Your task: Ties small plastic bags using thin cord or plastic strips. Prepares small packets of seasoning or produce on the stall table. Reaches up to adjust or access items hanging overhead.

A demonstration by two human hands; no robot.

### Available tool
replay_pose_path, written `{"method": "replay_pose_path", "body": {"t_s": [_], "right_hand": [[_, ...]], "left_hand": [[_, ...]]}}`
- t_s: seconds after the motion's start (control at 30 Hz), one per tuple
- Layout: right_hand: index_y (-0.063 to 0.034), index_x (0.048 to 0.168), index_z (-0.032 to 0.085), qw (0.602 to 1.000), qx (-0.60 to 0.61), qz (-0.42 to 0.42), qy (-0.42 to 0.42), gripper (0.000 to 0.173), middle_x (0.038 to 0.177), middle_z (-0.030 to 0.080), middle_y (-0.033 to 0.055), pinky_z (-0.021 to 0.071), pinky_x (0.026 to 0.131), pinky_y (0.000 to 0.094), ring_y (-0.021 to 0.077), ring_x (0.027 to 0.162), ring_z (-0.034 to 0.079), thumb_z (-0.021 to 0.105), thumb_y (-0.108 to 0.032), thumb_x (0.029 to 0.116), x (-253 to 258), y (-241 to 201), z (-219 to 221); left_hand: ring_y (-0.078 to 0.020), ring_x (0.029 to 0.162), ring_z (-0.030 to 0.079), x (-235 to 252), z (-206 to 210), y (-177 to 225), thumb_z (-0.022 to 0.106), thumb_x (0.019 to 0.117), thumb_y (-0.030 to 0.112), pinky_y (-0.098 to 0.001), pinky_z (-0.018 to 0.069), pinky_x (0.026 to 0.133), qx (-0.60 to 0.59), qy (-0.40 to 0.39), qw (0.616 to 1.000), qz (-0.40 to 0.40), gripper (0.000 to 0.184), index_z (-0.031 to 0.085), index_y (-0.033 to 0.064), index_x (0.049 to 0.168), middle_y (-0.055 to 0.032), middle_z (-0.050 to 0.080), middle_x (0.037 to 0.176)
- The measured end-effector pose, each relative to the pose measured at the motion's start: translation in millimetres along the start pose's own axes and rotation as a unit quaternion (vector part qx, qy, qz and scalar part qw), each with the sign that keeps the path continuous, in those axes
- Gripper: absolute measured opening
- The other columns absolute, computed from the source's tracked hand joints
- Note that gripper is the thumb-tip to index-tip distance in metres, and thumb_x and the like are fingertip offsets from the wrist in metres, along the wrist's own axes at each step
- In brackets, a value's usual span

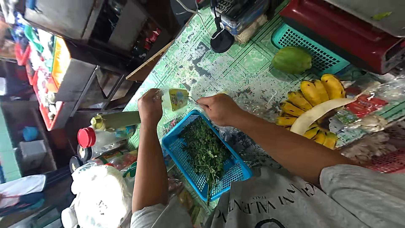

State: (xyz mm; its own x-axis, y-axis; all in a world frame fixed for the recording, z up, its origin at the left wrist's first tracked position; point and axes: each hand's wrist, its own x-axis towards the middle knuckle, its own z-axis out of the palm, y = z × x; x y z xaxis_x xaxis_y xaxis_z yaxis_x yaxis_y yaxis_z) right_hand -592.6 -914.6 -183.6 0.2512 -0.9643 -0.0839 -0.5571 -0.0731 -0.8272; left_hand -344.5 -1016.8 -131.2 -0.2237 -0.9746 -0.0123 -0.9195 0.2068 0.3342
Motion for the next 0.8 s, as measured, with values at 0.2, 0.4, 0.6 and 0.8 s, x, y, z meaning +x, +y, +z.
{"method": "replay_pose_path", "body": {"t_s": [0.2,0.4,0.6,0.8], "right_hand": [[-0.0163,0.116,0.075,0.999,-0.011,0.015,-0.05,0.024,0.084,0.072,0.0062,0.0566,0.072,0.0514,0.0252,0.081,0.07,0.054,-0.02,0.1053,4.4,-2.8,-2.2],[-0.0182,0.125,0.072,0.997,-0.006,0.049,-0.057,0.027,0.092,0.074,0.007,0.0572,0.078,0.0528,0.0264,0.087,0.072,0.053,-0.022,0.1065,7.2,-5.6,-2.3],[-0.0159,0.115,0.074,0.997,0.013,0.058,-0.044,0.023,0.086,0.073,0.0078,0.0566,0.073,0.0539,0.0273,0.082,0.071,0.055,-0.024,0.1063,9.5,-0.1,-5.8],[0.0021,0.114,0.066,0.996,0.075,0.01,0.049,0.023,0.092,0.071,0.0188,0.0574,0.075,0.0591,0.0351,0.084,0.071,0.067,-0.009,0.0939,-1.4,13.5,-1.9]], "left_hand": [[-0.0156,0.08,0.068,-21.8,3.6,38.2,0.058,0.103,0.012,-0.0392,0.0571,0.077,-0.089,0.028,0.995,0.034,0.018,0.072,0.0021,0.105,-0.0101,0.072,0.095],[-0.0078,0.069,0.063,-25.8,12.8,64.2,0.063,0.1006,0.013,-0.0286,0.0544,0.066,-0.102,0.05,0.992,0.057,0.012,0.071,0.0039,0.1,-0.0049,0.07,0.083],[-0.0127,0.069,0.065,-33.9,32.9,87.4,0.064,0.0943,0.004,-0.0305,0.0565,0.065,-0.094,0.08,0.984,0.13,0.008,0.071,-0.0008,0.094,-0.0088,0.07,0.081],[-0.0176,0.076,0.07,-66.1,68.3,109.8,0.065,0.0909,-0.002,-0.0346,0.0606,0.07,-0.15,0.087,0.973,0.154,0.01,0.073,-0.0012,0.096,-0.0112,0.072,0.089]]}}
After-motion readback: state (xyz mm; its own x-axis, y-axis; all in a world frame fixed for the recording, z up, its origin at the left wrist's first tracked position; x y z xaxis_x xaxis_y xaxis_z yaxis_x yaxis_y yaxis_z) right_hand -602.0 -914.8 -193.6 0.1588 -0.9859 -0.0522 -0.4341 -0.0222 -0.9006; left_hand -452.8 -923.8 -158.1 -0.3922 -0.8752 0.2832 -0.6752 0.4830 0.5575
